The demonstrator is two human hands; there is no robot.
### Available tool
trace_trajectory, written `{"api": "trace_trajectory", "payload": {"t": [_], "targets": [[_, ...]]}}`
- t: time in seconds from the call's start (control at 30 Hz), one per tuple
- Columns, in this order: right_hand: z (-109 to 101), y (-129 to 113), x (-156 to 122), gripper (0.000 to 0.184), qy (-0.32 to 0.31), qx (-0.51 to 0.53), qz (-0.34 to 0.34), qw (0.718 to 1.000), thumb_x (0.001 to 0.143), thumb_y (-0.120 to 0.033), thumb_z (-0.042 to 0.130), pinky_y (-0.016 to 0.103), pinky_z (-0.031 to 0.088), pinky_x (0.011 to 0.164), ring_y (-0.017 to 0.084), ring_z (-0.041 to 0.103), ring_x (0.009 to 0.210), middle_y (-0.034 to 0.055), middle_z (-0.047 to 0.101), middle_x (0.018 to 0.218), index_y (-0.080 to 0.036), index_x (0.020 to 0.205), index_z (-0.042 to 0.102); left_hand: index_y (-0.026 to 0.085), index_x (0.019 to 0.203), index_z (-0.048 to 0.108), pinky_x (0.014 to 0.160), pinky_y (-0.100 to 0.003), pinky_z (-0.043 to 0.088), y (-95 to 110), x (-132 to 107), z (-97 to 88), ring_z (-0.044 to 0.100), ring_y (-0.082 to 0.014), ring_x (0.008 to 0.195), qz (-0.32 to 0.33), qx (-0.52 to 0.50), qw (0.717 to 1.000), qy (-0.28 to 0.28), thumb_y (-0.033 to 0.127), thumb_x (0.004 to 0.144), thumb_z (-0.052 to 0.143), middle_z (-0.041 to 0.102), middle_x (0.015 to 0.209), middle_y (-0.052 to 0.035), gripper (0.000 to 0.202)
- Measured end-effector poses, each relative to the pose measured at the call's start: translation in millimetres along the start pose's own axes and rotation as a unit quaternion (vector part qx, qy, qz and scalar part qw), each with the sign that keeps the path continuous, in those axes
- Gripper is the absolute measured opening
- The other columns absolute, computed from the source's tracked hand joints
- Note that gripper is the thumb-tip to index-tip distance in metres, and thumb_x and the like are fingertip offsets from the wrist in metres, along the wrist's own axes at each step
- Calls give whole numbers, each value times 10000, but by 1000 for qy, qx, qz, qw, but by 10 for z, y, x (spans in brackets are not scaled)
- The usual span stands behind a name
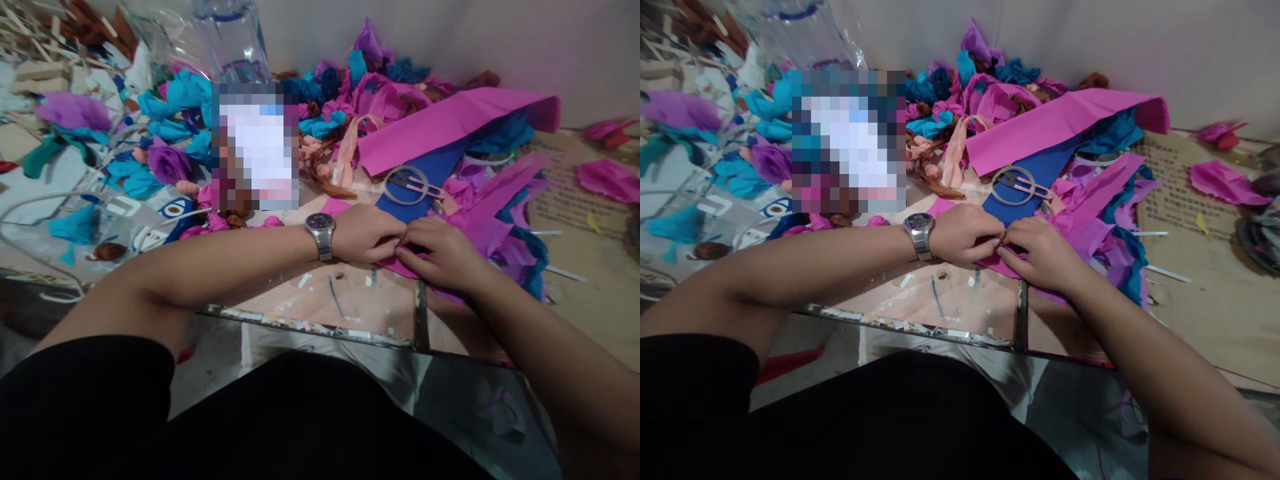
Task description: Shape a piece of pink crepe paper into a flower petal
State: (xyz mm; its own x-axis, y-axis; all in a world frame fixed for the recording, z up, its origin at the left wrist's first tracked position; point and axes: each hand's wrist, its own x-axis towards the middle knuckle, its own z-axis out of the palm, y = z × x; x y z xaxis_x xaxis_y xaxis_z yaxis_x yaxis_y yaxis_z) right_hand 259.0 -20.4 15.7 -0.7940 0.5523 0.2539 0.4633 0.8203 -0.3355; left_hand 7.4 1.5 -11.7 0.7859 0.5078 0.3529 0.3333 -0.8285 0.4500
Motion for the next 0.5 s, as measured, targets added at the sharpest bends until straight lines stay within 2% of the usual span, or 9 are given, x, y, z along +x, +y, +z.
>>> {"api": "trace_trajectory", "payload": {"t": [0.5], "targets": [[-5, -7, 7, 194, -10, 36, 33, 999, 1099, -327, 663, 387, 428, 848, 212, 659, 857, 54, 762, 916, -221, 942, 706, 210, 1010, 769, 753, -388, 389, 4, 19, 7, 736, -227, 876, -1, -15, 1000, 4, 298, 1065, 509, 833, 952, -78, 279]]}}
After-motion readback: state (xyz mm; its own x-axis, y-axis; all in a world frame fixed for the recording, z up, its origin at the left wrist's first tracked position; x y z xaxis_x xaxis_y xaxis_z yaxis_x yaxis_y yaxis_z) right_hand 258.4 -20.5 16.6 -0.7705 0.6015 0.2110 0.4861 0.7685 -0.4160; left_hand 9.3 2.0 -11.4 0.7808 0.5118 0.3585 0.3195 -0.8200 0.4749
